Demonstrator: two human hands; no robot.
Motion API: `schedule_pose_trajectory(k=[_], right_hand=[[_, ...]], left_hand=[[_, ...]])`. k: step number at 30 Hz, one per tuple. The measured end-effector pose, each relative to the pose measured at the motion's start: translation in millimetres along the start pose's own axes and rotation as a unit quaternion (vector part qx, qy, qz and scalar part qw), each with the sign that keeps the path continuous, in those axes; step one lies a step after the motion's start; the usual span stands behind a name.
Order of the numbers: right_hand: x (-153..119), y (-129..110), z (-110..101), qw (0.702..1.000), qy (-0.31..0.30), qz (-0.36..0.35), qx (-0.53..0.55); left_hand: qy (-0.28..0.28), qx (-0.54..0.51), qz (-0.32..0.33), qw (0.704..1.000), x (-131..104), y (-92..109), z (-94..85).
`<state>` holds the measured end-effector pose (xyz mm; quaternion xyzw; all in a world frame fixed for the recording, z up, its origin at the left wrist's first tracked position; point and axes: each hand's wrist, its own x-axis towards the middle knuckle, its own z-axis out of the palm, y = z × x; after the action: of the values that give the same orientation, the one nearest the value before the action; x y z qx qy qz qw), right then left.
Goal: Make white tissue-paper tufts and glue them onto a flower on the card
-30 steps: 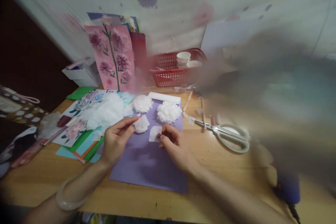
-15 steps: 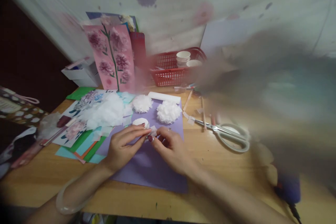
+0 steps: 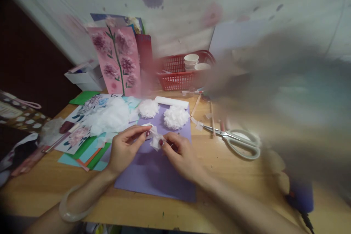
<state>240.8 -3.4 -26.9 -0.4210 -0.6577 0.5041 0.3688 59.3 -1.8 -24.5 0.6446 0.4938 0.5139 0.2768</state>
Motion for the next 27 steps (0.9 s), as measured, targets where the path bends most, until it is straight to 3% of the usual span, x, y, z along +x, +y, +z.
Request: schedule_pose_trajectory(k=[6, 8, 13, 15, 18, 21, 25, 27], right_hand=[[0.3, -1.7, -0.4, 1.000, 0.018, 0.006, -0.019], [1.3, 0.5, -0.5, 0.999, 0.028, 0.007, -0.018], [3.7, 5.2, 0.3, 0.999, 0.031, -0.033, 0.005], [4.1, 5.5, 1.1, 0.999, 0.022, -0.034, 0.017], [4.4, 5.0, 1.8, 1.000, 0.008, 0.001, 0.025], [4.5, 4.4, 1.8, 0.999, -0.007, 0.028, 0.045], [4.3, 6.0, 0.8, 0.999, -0.004, 0.019, 0.050], [4.0, 8.5, 0.2, 1.000, -0.001, 0.003, 0.005]], left_hand=[[0.063, -0.087, -0.098, 0.989, 6.1, -1.7, -3.0], [0.062, -0.128, -0.116, 0.983, 9.1, -0.7, -6.1], [-0.110, -0.150, -0.115, 0.976, 8.9, 5.2, -8.4], [-0.132, -0.128, -0.102, 0.978, 5.9, 7.7, -5.3], [-0.093, -0.111, -0.096, 0.985, 4.0, 9.0, -1.3], [-0.027, -0.088, -0.099, 0.991, 12.5, 3.2, -8.8], [0.138, 0.021, -0.043, 0.989, 40.4, -19.0, -46.8], [0.160, 0.104, -0.026, 0.981, 54.4, -31.2, -70.5]])
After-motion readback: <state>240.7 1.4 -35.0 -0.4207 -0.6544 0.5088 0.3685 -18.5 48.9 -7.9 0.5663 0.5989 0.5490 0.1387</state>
